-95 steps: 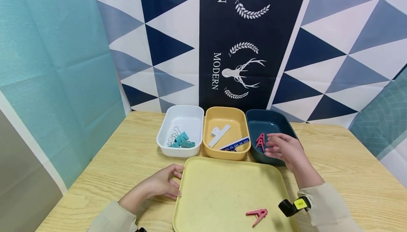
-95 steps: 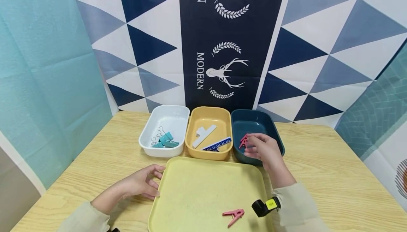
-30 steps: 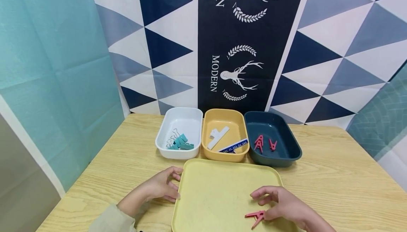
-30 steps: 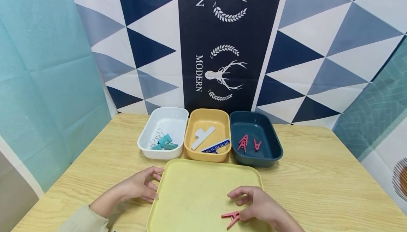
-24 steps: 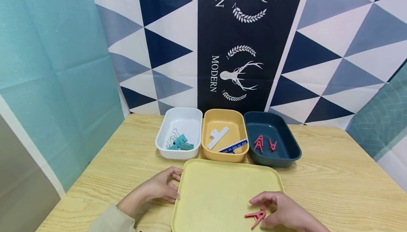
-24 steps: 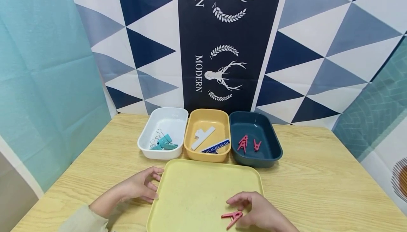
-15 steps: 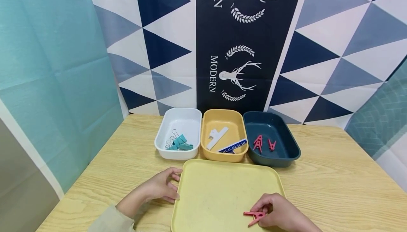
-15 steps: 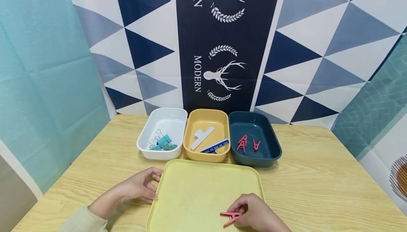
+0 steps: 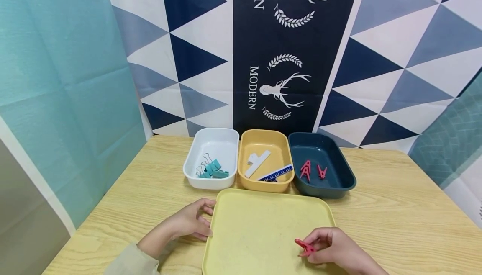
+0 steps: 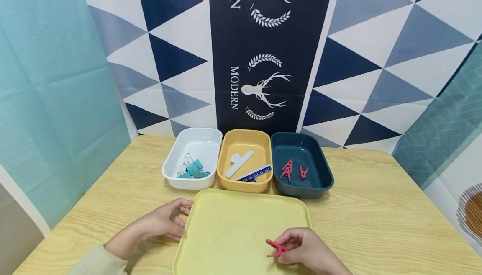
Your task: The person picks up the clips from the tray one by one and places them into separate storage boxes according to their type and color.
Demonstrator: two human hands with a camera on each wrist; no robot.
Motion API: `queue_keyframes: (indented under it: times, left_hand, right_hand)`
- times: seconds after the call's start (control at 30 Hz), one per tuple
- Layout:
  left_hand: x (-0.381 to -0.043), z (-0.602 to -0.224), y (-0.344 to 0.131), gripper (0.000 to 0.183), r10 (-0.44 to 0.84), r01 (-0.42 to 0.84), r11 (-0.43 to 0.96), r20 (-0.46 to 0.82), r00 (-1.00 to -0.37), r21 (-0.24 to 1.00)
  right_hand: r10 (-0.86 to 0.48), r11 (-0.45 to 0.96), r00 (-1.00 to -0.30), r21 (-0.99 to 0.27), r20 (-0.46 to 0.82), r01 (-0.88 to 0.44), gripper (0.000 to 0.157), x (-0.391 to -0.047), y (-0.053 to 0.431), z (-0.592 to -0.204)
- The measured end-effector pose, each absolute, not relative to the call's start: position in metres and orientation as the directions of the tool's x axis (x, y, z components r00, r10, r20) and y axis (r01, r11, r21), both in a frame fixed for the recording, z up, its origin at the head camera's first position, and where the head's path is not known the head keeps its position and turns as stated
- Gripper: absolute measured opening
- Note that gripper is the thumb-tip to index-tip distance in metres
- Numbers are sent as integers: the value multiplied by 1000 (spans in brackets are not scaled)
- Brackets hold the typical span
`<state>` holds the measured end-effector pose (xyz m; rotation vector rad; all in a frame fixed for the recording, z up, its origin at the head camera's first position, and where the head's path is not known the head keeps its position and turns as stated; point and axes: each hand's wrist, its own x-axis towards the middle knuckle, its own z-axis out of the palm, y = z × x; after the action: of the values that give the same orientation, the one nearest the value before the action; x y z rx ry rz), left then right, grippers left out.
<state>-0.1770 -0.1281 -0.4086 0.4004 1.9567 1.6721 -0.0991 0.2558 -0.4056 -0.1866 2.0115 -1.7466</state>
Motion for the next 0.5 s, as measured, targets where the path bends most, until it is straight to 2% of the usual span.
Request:
queue_keyframes:
  times: [0.17,0.33,0.5]
  left_hand:
    - [-177,-408,-129,77,545,-109,186,-194,-815,977]
    - [-177,-408,-129,77,545,-108,187,-195,-815,976]
    - [-177,-408,-128,76,543,-115,189,-201,-815,975]
  right_hand:
    - [-376,159,-888,-963,-265,220,29,-100,256,-405]
    - [-375,143,-891,-966,-255,216,25,-103,260,-403]
    - [-314,167,-907,-957,-281,238,24,-107,263,-397]
